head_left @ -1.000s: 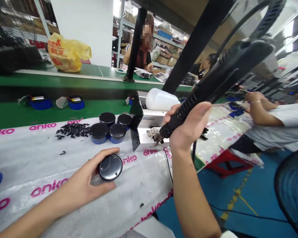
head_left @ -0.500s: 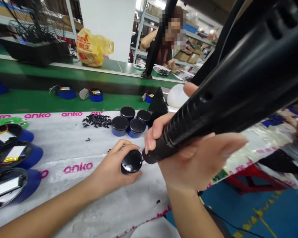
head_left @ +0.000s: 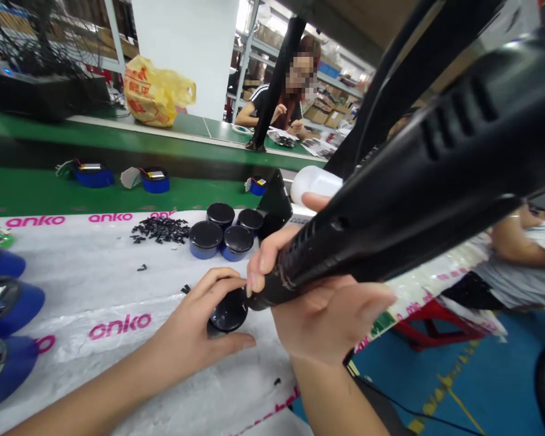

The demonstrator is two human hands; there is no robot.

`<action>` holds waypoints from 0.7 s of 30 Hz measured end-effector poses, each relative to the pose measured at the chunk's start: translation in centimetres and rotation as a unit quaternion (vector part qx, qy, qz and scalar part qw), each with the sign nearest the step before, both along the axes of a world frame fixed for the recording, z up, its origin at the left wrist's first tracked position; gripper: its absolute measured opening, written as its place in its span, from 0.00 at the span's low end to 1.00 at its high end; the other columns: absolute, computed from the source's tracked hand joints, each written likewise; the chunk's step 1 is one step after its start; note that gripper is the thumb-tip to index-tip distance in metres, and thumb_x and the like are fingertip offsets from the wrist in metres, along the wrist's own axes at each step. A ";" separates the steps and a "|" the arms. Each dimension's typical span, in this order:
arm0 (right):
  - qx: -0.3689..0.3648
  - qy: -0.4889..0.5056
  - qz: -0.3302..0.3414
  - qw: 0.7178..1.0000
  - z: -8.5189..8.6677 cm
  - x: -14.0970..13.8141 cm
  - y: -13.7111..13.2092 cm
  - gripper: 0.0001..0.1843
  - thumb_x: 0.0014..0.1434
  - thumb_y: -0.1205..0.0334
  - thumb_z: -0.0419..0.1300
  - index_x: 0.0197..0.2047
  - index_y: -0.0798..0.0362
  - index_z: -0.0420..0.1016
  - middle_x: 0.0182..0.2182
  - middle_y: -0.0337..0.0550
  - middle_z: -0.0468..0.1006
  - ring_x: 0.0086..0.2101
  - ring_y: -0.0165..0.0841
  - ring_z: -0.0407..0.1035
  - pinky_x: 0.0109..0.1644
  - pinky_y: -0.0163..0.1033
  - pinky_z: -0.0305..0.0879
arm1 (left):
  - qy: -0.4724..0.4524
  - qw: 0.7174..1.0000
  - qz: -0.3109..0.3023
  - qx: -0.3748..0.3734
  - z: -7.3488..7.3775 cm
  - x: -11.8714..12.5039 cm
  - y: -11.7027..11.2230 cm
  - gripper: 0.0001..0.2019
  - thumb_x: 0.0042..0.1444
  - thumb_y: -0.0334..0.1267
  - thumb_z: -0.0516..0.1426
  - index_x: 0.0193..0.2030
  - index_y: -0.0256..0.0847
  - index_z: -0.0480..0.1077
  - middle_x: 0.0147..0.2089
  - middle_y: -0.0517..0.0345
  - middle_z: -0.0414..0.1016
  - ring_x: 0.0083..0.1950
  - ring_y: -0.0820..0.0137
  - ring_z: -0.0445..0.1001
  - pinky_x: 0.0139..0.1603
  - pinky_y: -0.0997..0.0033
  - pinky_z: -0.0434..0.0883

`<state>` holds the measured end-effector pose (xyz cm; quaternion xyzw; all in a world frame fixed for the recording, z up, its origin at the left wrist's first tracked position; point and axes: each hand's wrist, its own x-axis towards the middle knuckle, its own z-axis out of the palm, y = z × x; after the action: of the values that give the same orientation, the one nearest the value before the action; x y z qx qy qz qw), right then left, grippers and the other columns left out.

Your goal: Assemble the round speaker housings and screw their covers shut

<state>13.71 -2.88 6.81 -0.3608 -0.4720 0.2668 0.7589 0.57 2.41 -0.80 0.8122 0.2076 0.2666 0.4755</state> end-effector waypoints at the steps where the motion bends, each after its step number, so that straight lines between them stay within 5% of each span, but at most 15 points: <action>1: 0.006 0.012 -0.006 1.000 0.5 -0.1 0.0 0.25 0.56 0.32 0.62 0.47 0.40 0.76 0.24 0.36 0.74 0.21 0.34 0.66 0.25 0.42 0.65 | -0.010 1.000 0.004 -0.008 0.0 0.0 0.0 0.21 0.56 0.37 0.67 0.55 0.48 0.70 0.59 0.54 0.70 0.62 0.58 0.69 0.63 0.60 0.68; 5: 0.025 0.079 -0.019 0.996 1.9 -0.5 0.0 0.27 0.53 0.32 0.64 0.49 0.40 0.75 0.21 0.35 0.74 0.18 0.32 0.64 0.22 0.39 0.64 | -0.064 0.997 0.032 -0.006 -0.4 -0.1 0.2 0.04 0.62 0.33 0.61 0.39 0.46 0.78 0.52 0.57 0.76 0.53 0.66 0.77 0.55 0.70 0.73; 10: 0.034 0.103 0.075 0.991 0.7 -0.1 -0.4 0.25 0.54 0.33 0.64 0.42 0.46 0.77 0.28 0.38 0.74 0.23 0.32 0.67 0.27 0.39 0.66 | -0.119 0.982 0.043 0.139 -0.1 0.1 0.7 0.07 0.60 0.29 0.60 0.37 0.47 0.77 0.45 0.59 0.81 0.48 0.68 0.80 0.50 0.77 0.77; 14: 0.037 0.108 0.098 0.989 -0.1 0.0 -0.5 0.27 0.55 0.35 0.65 0.48 0.45 0.72 0.31 0.36 0.73 0.26 0.31 0.66 0.32 0.39 0.67 | -0.142 0.960 0.071 0.231 1.1 0.4 0.8 0.09 0.59 0.32 0.60 0.37 0.51 0.79 0.42 0.61 0.82 0.44 0.67 0.82 0.44 0.78 0.80; 21: 0.003 0.097 0.064 0.993 0.3 -0.2 -0.7 0.31 0.53 0.31 0.62 0.51 0.42 0.66 0.28 0.33 0.72 0.25 0.30 0.66 0.32 0.36 0.70 | -0.109 0.966 0.098 0.213 2.2 1.0 0.2 0.10 0.60 0.37 0.59 0.29 0.50 0.80 0.36 0.60 0.82 0.36 0.67 0.84 0.34 0.78 0.81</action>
<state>13.53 -3.54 7.15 -0.3002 -0.4193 0.3475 0.7832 1.53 2.62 1.45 0.8362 0.1712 0.4371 0.2834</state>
